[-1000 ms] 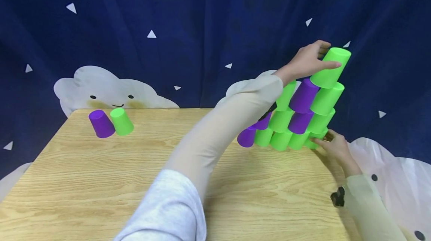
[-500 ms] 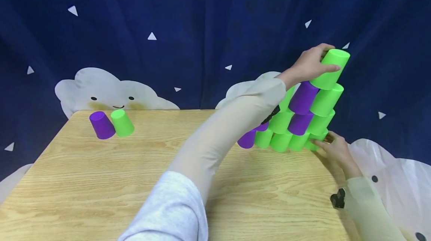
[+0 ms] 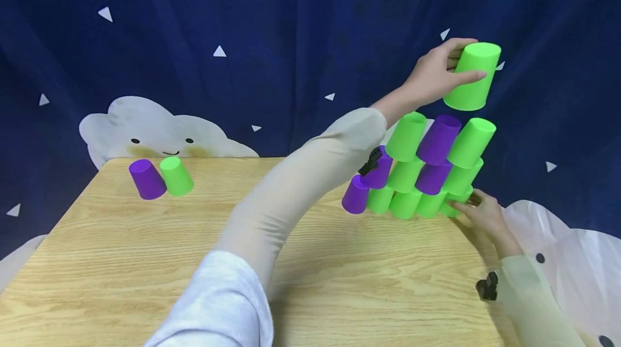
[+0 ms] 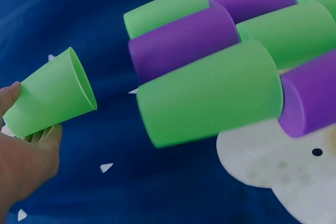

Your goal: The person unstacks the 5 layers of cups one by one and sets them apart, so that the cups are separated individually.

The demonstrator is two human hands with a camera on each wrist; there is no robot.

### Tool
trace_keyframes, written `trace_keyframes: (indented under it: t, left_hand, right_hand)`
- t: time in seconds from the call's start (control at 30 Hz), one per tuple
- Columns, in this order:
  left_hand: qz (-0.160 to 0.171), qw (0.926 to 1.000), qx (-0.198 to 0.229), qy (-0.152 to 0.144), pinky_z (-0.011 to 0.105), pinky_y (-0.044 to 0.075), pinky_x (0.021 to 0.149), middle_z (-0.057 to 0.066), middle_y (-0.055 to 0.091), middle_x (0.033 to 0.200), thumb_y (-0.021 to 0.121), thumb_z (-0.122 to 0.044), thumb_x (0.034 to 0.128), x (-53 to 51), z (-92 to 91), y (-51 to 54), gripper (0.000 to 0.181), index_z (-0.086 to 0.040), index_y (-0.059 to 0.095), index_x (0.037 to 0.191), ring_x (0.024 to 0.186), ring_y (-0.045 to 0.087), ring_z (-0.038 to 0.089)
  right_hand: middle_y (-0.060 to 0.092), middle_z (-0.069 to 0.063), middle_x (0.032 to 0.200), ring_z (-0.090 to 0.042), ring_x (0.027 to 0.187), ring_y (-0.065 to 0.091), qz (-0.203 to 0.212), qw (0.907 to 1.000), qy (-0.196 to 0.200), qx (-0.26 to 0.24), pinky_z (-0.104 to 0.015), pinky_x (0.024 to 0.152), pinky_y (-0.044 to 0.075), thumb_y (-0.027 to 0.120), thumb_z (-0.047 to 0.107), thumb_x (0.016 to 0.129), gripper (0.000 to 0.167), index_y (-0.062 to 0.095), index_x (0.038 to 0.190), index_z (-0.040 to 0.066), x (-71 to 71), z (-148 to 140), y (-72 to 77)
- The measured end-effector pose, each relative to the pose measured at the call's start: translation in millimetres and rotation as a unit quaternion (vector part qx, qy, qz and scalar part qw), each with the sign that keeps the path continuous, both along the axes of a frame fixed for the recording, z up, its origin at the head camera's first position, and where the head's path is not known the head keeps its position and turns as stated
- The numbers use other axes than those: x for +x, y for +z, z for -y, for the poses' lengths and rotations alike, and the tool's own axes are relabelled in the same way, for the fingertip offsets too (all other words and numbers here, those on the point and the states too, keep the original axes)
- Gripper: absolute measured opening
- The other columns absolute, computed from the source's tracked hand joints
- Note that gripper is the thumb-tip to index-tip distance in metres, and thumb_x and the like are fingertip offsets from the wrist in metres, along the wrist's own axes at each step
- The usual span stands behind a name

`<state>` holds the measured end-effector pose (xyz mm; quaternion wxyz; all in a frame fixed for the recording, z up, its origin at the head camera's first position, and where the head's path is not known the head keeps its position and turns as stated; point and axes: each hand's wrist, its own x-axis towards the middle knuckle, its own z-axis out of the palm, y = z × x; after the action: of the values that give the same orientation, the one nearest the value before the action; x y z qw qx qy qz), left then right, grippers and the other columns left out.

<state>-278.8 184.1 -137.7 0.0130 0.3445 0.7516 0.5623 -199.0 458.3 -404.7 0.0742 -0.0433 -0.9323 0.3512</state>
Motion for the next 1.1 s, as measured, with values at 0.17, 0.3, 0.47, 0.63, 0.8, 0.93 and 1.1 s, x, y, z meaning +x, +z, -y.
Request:
trace_keyframes:
  t: [0.17,0.3,0.47,0.63,0.8,0.93,1.1]
  left_hand:
    - [-0.001,0.9991,0.041,-0.014,0.005,0.042,0.084,-0.003,0.058,0.131,0.073,-0.019,0.0907,1.8,31.8,1.0,0.064,-0.017,0.042,0.147,0.112,0.055,-0.003]
    - [-0.005,0.9972,0.071,-0.021,0.006,0.041,0.089,0.0,0.054,0.135,0.072,-0.015,0.091,4.8,59.0,-4.2,0.063,-0.013,0.042,0.147,0.115,0.054,0.0]
    - [-0.028,0.9946,0.1,-0.008,0.009,0.042,0.093,0.004,0.055,0.135,0.073,-0.011,0.0896,6.6,95.9,-18.7,0.061,-0.009,0.046,0.144,0.118,0.055,0.004]
    - [-0.053,0.9932,0.103,0.014,0.014,0.044,0.097,0.01,0.055,0.135,0.072,-0.008,0.09,3.1,131.0,-40.3,0.059,-0.004,0.046,0.143,0.12,0.056,0.011]
    - [-0.06,0.9925,0.099,0.039,0.02,0.045,0.099,0.013,0.055,0.134,0.072,-0.007,0.09,0.7,162.4,-61.8,0.058,-0.003,0.047,0.142,0.122,0.056,0.017]
    - [-0.038,0.9949,0.071,0.061,0.022,0.045,0.101,0.011,0.055,0.134,0.073,-0.009,0.0896,-0.1,186.8,-77.5,0.06,-0.005,0.046,0.143,0.123,0.055,0.017]
    - [-0.024,0.9948,0.033,0.093,0.027,0.046,0.102,0.011,0.054,0.135,0.073,-0.008,0.0891,-1.4,218.3,-96.6,0.06,-0.004,0.047,0.142,0.124,0.055,0.021]
  right_hand:
    - [0.053,-0.035,0.129,-0.048,0.118,0.051,-0.008,1.0,0.0,0.0,-0.019,0.08,0.046,0.071,0.034,0.092,0.069,0.045,0.135,-0.012,-0.4,0.3,1.1]
    - [0.053,-0.035,0.128,-0.047,0.118,0.051,-0.003,1.0,-0.003,0.0,-0.012,0.074,0.042,0.071,0.035,0.092,0.071,0.044,0.136,-0.012,0.3,-1.6,1.5]
    - [0.052,-0.035,0.129,-0.047,0.119,0.05,0.003,1.0,-0.002,0.003,-0.021,0.081,0.047,0.069,0.037,0.092,0.072,0.043,0.138,-0.012,-1.0,-4.9,4.1]
    - [0.051,-0.036,0.131,-0.049,0.12,0.048,0.009,1.0,-0.001,0.002,-0.052,0.093,0.046,0.069,0.038,0.093,0.073,0.042,0.138,-0.012,-0.7,-5.3,5.8]
    - [0.051,-0.036,0.13,-0.05,0.12,0.048,0.008,1.0,-0.003,0.004,-0.021,0.081,0.047,0.069,0.037,0.092,0.072,0.043,0.137,-0.012,2.2,-7.1,6.1]
    - [0.052,-0.034,0.129,-0.043,0.115,0.052,0.005,1.0,-0.003,0.003,-0.008,0.072,0.04,0.069,0.038,0.092,0.071,0.043,0.137,-0.011,3.5,-8.4,5.9]
    - [0.054,-0.033,0.128,-0.03,0.109,0.054,0.007,0.9999,-0.007,0.006,-0.008,0.071,0.041,0.07,0.038,0.092,0.07,0.045,0.136,-0.011,4.4,-7.8,4.4]
